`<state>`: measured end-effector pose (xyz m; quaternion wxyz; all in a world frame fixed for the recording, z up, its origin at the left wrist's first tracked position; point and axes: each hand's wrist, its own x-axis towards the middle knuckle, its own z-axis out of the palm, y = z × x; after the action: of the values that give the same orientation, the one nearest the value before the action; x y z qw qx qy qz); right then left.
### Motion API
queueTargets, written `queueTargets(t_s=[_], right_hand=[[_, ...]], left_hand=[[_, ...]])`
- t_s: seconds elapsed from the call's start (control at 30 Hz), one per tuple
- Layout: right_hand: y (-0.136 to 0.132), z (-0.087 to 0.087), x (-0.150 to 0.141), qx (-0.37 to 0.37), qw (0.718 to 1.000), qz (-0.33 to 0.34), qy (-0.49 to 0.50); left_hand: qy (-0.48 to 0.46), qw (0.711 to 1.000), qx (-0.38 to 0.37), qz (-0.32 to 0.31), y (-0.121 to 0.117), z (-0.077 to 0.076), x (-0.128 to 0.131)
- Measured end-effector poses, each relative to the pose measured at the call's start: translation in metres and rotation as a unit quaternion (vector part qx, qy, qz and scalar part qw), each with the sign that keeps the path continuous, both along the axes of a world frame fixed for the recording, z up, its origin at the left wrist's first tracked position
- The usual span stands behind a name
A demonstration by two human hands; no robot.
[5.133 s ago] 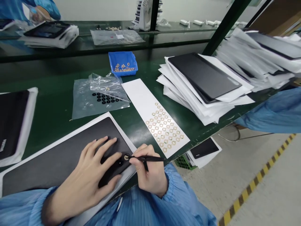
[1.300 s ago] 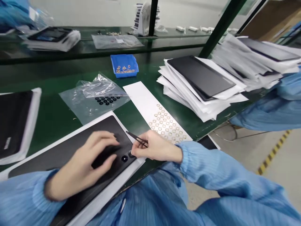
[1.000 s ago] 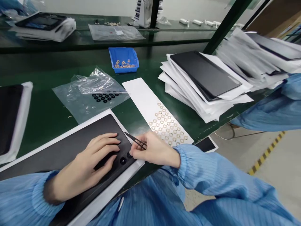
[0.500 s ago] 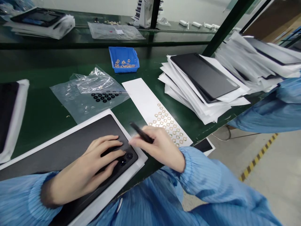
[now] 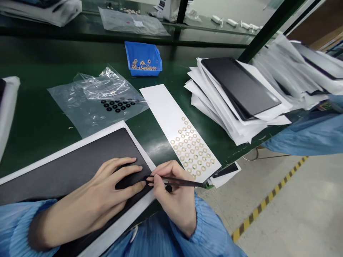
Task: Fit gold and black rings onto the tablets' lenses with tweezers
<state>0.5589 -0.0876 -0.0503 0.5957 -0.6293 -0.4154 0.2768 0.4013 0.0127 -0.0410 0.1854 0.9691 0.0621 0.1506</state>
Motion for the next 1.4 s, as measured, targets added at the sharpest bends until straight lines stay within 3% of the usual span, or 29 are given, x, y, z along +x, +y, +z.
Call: queueTargets(t_s=[0.47, 1.03, 1.23, 1.4], right_hand=[[0.003, 0.004, -0.003, -0.031, 0.998, -0.029, -0.048], [0.007, 0.007, 0.012, -0.088, 0.992, 0.067, -0.060], [0.004, -0.001, 0.004, -0.050, 0.998, 0.005, -0.026], [0.002, -0.002, 0.001, -0.047, 0.997, -0.005, -0.054]], left_hand=[[0.001, 1.000, -0.005, -0.001, 0.000, 0.000, 0.001], [0.008, 1.000, -0.007, -0.001, 0.000, 0.001, 0.001], [0.011, 1.000, -0.006, -0.001, 0.000, 0.001, 0.002], [0.005, 1.000, -0.003, 0.000, -0.001, 0.001, 0.001]])
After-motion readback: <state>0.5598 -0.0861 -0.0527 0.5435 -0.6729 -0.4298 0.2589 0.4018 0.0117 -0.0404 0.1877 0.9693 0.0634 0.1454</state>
